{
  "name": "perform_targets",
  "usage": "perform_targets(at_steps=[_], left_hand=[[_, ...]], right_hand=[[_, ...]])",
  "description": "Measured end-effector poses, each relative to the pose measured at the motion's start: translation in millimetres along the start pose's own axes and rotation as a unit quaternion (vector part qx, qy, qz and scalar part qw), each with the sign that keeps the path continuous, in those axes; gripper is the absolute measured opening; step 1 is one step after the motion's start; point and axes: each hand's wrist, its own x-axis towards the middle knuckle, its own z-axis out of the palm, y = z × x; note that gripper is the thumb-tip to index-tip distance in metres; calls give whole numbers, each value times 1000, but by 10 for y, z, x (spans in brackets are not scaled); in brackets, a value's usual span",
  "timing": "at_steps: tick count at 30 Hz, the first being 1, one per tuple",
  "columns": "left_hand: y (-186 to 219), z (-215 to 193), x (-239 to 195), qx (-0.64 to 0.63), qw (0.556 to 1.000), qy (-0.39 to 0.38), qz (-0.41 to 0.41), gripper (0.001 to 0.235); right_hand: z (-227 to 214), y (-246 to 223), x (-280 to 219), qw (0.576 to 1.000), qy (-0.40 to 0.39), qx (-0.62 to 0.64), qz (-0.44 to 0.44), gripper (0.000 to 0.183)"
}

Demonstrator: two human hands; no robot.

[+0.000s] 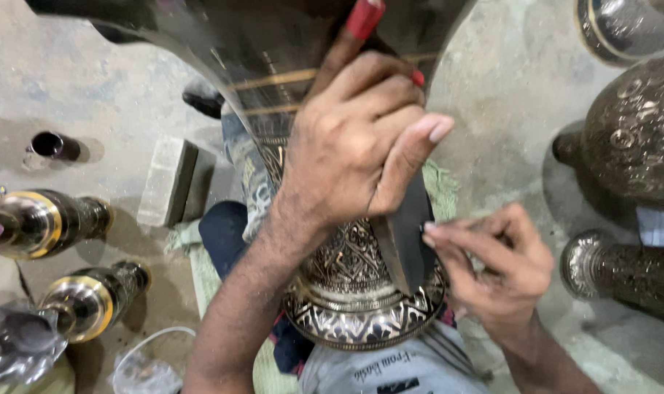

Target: The person sits on the floor and uses a wooden mallet and metal chisel to engrave intricate patterns onto a large metal vase. They then switch to a sharpening stone to hone the chisel's edge while continuing to work on the vase.

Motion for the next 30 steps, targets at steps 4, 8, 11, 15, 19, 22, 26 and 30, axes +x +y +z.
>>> perform_targets(at_steps=[4, 8, 11, 15, 19, 22, 26, 30], left_hand=[[-4, -6, 31, 0, 1000, 0, 8, 29], [-11, -17, 12, 1, 1000, 6, 1, 31], [3, -1, -10, -7, 1000, -4, -7, 32], [6, -40, 37, 10, 1000, 10, 2, 32], [5, 40, -33, -3, 1000, 5, -9, 33], [11, 26, 3, 9, 1000, 9, 3, 33], [29, -2, 13, 10, 1000, 11, 0, 31], [65, 37, 21, 6, 1000, 5, -7, 29]], right_hand=[[-19, -73, 16, 997, -23, -40, 62, 34], [-3, -123, 49, 1000, 4, 3, 19, 30], [-46, -96, -30, 999, -10, -25, 30, 30], [-19, -69, 57, 998, -8, -58, 24, 32], [-46, -55, 36, 1000, -2, 5, 2, 30], [-52, -122, 86, 999, -14, -37, 9, 33], [-36, -115, 119, 1000, 2, -18, 14, 32], [-92, -115, 37, 999, -12, -30, 16, 32]])
